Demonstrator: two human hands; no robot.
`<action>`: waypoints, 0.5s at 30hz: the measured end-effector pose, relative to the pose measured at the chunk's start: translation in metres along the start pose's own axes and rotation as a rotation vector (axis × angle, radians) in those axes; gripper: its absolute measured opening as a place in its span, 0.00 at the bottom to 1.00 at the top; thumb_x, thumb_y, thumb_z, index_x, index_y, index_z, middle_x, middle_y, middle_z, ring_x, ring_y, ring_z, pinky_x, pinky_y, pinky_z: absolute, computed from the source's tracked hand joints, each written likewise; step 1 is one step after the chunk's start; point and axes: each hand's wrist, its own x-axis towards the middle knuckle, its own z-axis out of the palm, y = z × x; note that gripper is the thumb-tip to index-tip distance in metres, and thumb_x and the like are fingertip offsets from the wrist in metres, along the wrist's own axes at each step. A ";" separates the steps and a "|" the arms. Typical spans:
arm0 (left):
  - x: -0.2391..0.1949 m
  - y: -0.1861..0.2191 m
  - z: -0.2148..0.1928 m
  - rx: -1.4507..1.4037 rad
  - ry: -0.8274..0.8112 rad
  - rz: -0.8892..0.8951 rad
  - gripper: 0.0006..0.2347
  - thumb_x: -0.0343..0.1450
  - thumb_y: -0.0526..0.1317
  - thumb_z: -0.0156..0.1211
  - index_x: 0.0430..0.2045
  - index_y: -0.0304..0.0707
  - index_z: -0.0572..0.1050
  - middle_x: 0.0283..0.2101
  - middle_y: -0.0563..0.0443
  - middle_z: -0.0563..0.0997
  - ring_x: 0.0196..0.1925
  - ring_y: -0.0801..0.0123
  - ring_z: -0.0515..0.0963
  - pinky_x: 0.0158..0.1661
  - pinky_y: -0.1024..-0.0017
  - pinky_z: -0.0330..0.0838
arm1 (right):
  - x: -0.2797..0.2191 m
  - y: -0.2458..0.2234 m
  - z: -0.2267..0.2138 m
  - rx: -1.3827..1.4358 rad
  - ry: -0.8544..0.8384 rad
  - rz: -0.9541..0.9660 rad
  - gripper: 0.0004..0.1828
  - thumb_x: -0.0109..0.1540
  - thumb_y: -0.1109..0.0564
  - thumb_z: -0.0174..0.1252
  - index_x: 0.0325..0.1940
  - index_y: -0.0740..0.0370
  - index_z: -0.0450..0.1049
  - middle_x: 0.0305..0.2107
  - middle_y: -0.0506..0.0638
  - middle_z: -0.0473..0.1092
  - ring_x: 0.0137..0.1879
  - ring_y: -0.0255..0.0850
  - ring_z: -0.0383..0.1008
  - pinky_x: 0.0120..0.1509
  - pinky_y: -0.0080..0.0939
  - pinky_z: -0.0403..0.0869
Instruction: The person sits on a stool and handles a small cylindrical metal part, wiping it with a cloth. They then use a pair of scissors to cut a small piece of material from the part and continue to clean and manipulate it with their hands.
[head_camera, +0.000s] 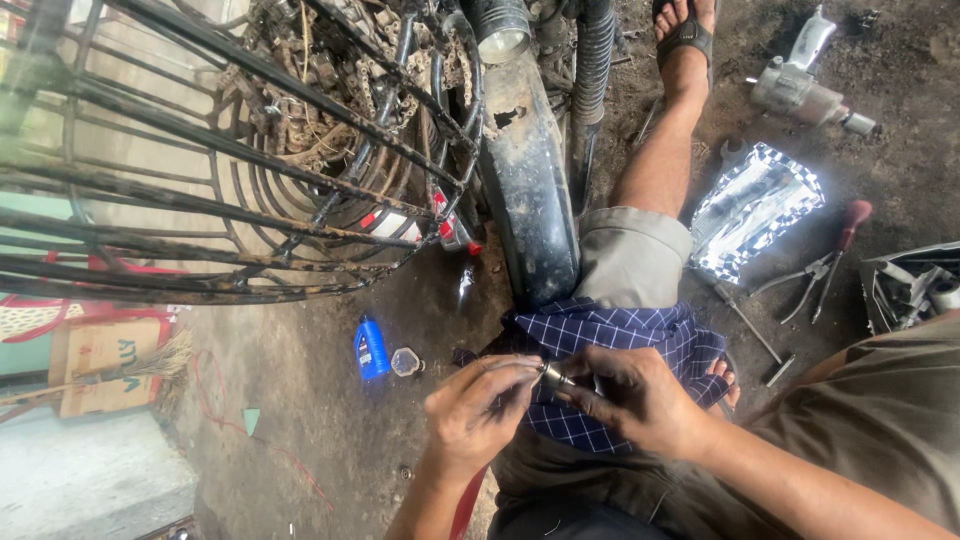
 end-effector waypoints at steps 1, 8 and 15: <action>-0.004 -0.003 0.003 -0.001 -0.002 0.000 0.03 0.61 0.26 0.58 0.24 0.27 0.72 0.30 0.42 0.78 0.32 0.66 0.81 0.36 0.79 0.79 | 0.000 -0.001 0.001 0.001 0.002 0.001 0.08 0.52 0.62 0.56 0.36 0.63 0.70 0.29 0.49 0.75 0.33 0.36 0.79 0.38 0.28 0.80; -0.021 -0.014 0.019 0.117 0.157 0.122 0.10 0.61 0.26 0.60 0.30 0.25 0.66 0.31 0.39 0.77 0.33 0.63 0.82 0.36 0.80 0.80 | -0.001 -0.003 0.009 -0.058 0.108 0.150 0.07 0.51 0.56 0.57 0.32 0.59 0.72 0.24 0.45 0.77 0.26 0.30 0.79 0.27 0.24 0.78; -0.029 -0.018 0.030 0.009 0.189 0.090 0.18 0.61 0.23 0.57 0.37 0.29 0.55 0.31 0.37 0.74 0.35 0.59 0.80 0.40 0.73 0.79 | -0.004 -0.004 0.016 -0.069 0.166 0.215 0.09 0.51 0.56 0.58 0.33 0.60 0.73 0.25 0.46 0.77 0.28 0.30 0.79 0.30 0.25 0.80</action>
